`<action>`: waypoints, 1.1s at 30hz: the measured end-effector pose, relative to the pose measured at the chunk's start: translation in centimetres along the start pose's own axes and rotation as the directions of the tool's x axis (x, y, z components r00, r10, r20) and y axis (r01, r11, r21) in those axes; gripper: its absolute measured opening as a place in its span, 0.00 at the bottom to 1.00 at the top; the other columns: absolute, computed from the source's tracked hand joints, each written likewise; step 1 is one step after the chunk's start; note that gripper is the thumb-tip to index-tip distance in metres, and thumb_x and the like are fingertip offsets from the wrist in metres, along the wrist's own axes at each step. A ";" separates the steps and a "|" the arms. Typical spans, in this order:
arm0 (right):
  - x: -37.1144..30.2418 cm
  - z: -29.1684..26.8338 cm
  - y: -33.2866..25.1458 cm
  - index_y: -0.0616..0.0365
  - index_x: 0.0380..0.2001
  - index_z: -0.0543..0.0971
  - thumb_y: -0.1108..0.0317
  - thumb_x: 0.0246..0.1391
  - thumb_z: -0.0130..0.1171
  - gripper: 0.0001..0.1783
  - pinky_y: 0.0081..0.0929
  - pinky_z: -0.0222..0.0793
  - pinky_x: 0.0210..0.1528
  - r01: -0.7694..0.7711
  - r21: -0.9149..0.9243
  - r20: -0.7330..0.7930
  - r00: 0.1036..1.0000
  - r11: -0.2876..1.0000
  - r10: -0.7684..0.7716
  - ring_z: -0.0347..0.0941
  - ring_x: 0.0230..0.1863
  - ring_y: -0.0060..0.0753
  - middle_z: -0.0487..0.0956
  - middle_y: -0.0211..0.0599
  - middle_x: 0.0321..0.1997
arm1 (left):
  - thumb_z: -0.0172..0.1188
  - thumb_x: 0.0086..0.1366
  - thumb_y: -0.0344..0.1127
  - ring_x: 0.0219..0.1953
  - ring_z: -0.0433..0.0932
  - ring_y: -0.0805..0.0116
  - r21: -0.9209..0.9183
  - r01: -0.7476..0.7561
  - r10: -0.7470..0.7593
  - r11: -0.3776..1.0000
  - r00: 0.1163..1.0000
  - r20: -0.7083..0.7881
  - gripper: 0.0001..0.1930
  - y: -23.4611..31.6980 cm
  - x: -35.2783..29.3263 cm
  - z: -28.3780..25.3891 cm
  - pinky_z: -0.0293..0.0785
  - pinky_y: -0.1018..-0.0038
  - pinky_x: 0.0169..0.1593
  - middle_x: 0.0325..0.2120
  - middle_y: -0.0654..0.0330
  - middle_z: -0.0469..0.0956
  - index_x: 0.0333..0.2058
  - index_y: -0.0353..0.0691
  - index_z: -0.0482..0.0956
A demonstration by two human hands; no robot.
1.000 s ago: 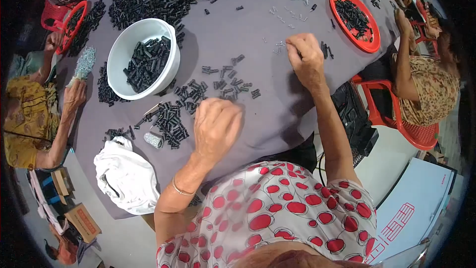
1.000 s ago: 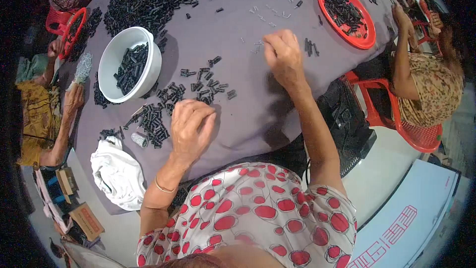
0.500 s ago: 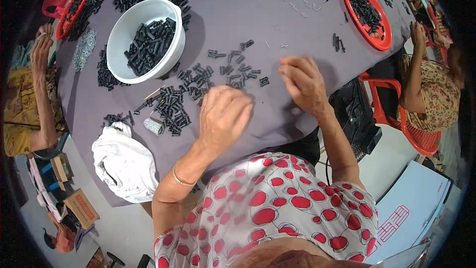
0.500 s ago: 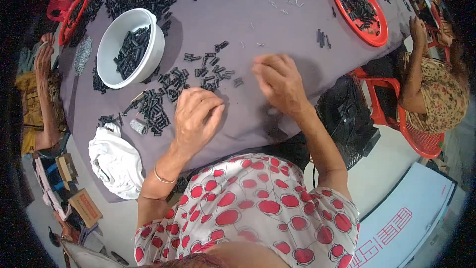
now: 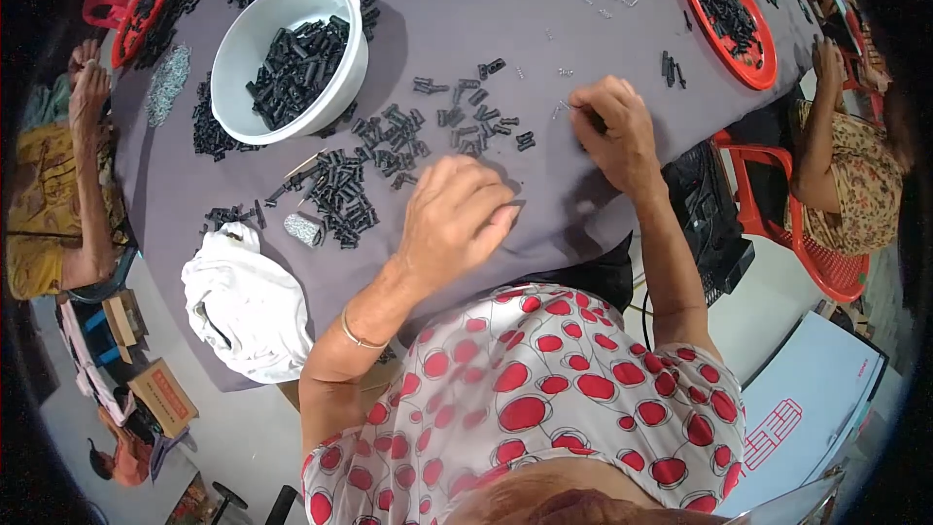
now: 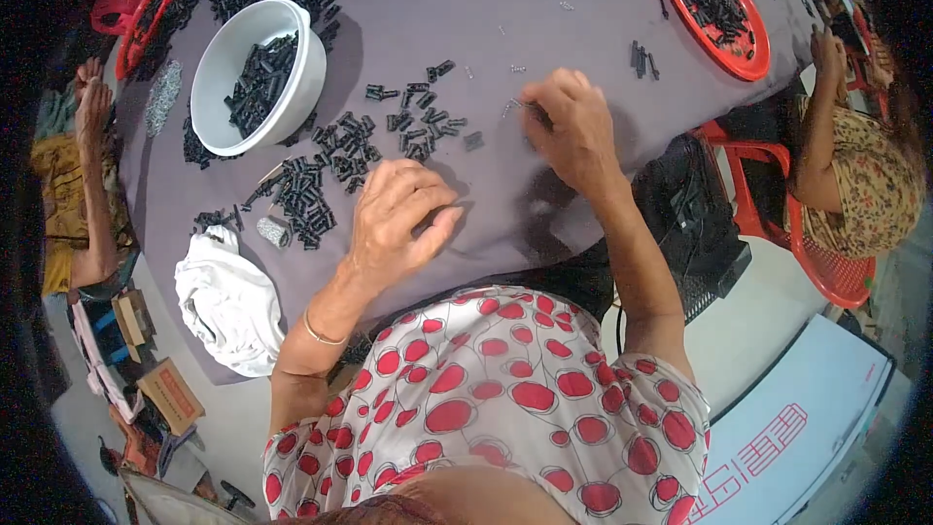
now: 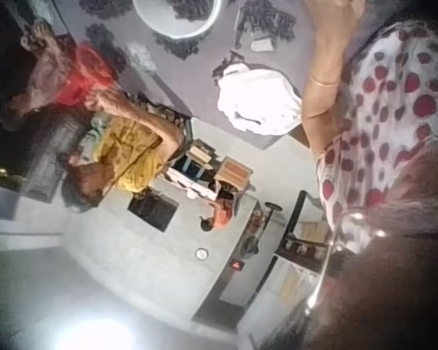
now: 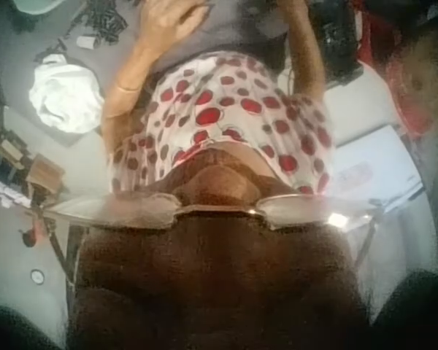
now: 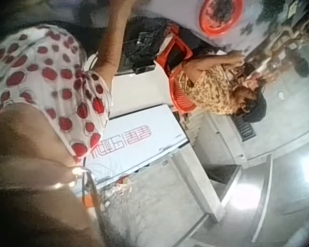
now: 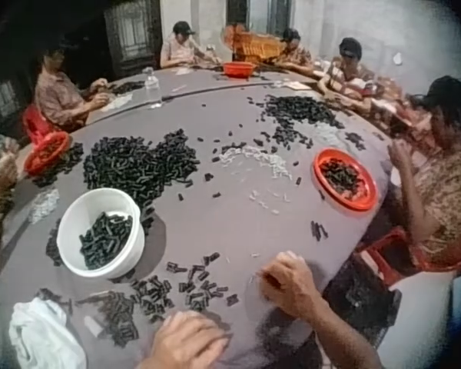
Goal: Assemble small plastic components by hand at a workstation.
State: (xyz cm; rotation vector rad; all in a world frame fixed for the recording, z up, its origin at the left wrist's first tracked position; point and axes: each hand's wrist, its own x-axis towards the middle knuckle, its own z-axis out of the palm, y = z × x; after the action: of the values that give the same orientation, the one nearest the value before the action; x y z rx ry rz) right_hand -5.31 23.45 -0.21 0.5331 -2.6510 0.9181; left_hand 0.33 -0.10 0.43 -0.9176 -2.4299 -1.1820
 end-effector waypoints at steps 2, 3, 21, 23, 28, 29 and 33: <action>0.3 0.5 0.0 0.57 0.28 0.76 0.75 0.40 0.60 0.07 0.36 0.65 0.34 0.029 -0.038 0.000 1.000 0.999 -0.029 0.69 0.33 0.46 0.73 0.37 0.28 | 0.67 0.41 0.26 0.35 0.73 0.60 -0.001 0.006 -0.006 1.000 1.000 -0.004 0.10 -0.1 0.0 0.0 0.69 0.68 0.39 0.28 0.60 0.75 0.26 0.38 0.78; 0.2 0.5 -0.2 0.56 0.28 0.76 0.75 0.40 0.60 0.08 0.36 0.65 0.34 -0.018 -0.008 -0.004 1.000 1.000 0.018 0.69 0.33 0.45 0.73 0.37 0.28 | 0.66 0.41 0.26 0.35 0.73 0.60 -0.011 0.012 -0.012 1.000 1.000 -0.004 0.10 -0.1 0.0 0.0 0.69 0.68 0.40 0.28 0.60 0.75 0.26 0.38 0.78; 5.4 3.3 -2.1 0.54 0.29 0.77 0.73 0.39 0.61 0.09 0.33 0.60 0.34 0.258 -0.106 0.034 0.966 0.960 -0.255 0.68 0.35 0.37 0.73 0.32 0.31 | 0.64 0.46 0.25 0.32 0.73 0.60 -0.078 0.037 -0.048 0.996 0.988 -0.149 0.09 -0.4 0.0 0.2 0.70 0.69 0.37 0.29 0.60 0.76 0.29 0.37 0.78; 4.2 2.9 -3.1 0.54 0.28 0.76 0.74 0.38 0.62 0.10 0.33 0.61 0.34 0.231 -0.030 -0.012 0.973 0.972 -0.232 0.68 0.34 0.37 0.73 0.32 0.31 | 0.64 0.48 0.25 0.31 0.73 0.60 -0.120 0.048 -0.071 0.992 0.979 -0.191 0.08 -0.2 0.1 -0.2 0.70 0.69 0.35 0.28 0.60 0.76 0.29 0.37 0.77; 1.7 2.7 -5.5 0.55 0.29 0.74 0.80 0.33 0.63 0.15 0.33 0.65 0.36 0.220 0.269 -0.154 0.971 0.938 -0.184 0.70 0.32 0.40 0.74 0.34 0.31 | 0.61 0.52 0.23 0.30 0.77 0.68 -0.391 0.315 -0.401 0.865 0.901 -0.163 0.07 0.4 0.1 -0.7 0.71 0.76 0.36 0.29 0.56 0.78 0.32 0.33 0.78; 1.3 2.7 -5.9 0.55 0.30 0.74 0.80 0.33 0.64 0.17 0.33 0.64 0.35 0.220 0.274 -0.153 0.971 0.936 -0.183 0.70 0.32 0.40 0.74 0.34 0.31 | 0.60 0.56 0.24 0.31 0.76 0.75 -0.431 0.348 -0.436 0.833 0.892 -0.123 0.05 0.2 0.1 -0.8 0.71 0.80 0.36 0.30 0.59 0.78 0.33 0.33 0.77; 0.4 3.5 -7.6 0.55 0.29 0.74 0.80 0.31 0.63 0.17 0.32 0.63 0.33 0.263 0.207 -0.208 0.953 0.942 -0.220 0.68 0.32 0.38 0.73 0.33 0.32 | 0.61 0.58 0.27 0.34 0.74 0.78 -0.714 0.400 -0.612 0.574 0.789 -0.050 0.09 -0.4 -0.5 0.0 0.73 0.81 0.37 0.33 0.62 0.76 0.37 0.32 0.76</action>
State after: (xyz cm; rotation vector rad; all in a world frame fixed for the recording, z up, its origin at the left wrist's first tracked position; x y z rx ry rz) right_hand -2.88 15.63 1.33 0.7711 -2.2664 1.1466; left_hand 0.41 -0.51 -0.06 -0.0796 -2.0540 -2.3318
